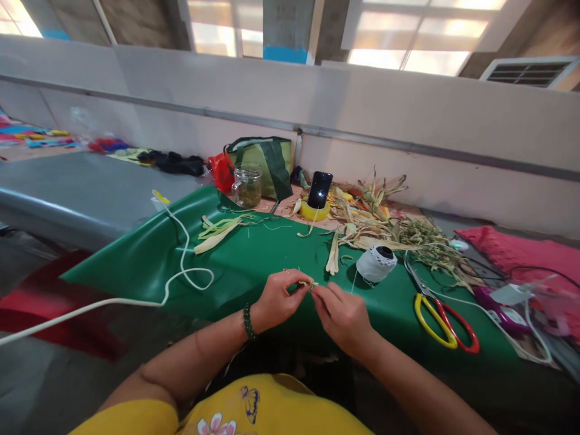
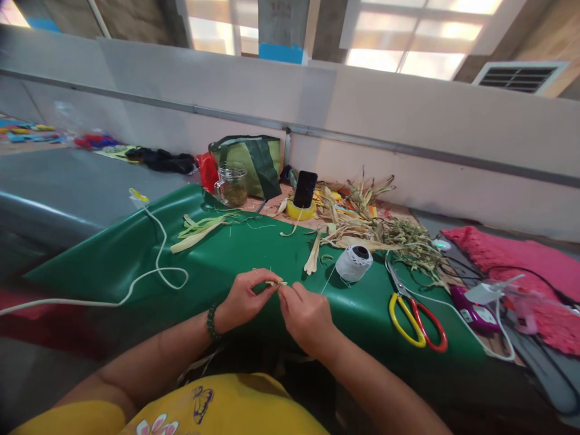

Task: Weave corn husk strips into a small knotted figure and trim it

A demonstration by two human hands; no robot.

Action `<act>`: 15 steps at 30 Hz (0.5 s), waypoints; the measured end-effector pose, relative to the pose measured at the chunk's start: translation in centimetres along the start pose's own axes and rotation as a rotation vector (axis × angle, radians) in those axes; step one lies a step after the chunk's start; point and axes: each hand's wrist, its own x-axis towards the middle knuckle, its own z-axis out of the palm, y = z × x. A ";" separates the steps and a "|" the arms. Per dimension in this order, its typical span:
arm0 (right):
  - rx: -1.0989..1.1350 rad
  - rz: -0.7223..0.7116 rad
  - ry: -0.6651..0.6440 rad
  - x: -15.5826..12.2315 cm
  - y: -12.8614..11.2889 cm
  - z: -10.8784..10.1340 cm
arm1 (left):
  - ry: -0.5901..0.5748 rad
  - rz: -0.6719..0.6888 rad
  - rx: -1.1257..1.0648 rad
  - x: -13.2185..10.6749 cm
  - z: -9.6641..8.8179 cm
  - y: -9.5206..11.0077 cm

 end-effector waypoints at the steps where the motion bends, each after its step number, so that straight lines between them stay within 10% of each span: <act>1: -0.021 -0.022 -0.021 0.2 0.2 -0.2 | -0.024 0.027 0.031 0.0 0.0 0.0; 9: 0.396 0.241 -0.023 0.9 1.8 0.8 | -0.186 -0.220 -0.331 0.0 -1.0 1.3; 15: 0.071 -0.023 0.004 -0.1 0.2 0.9 | -0.024 -0.013 0.008 -0.4 -0.4 -0.2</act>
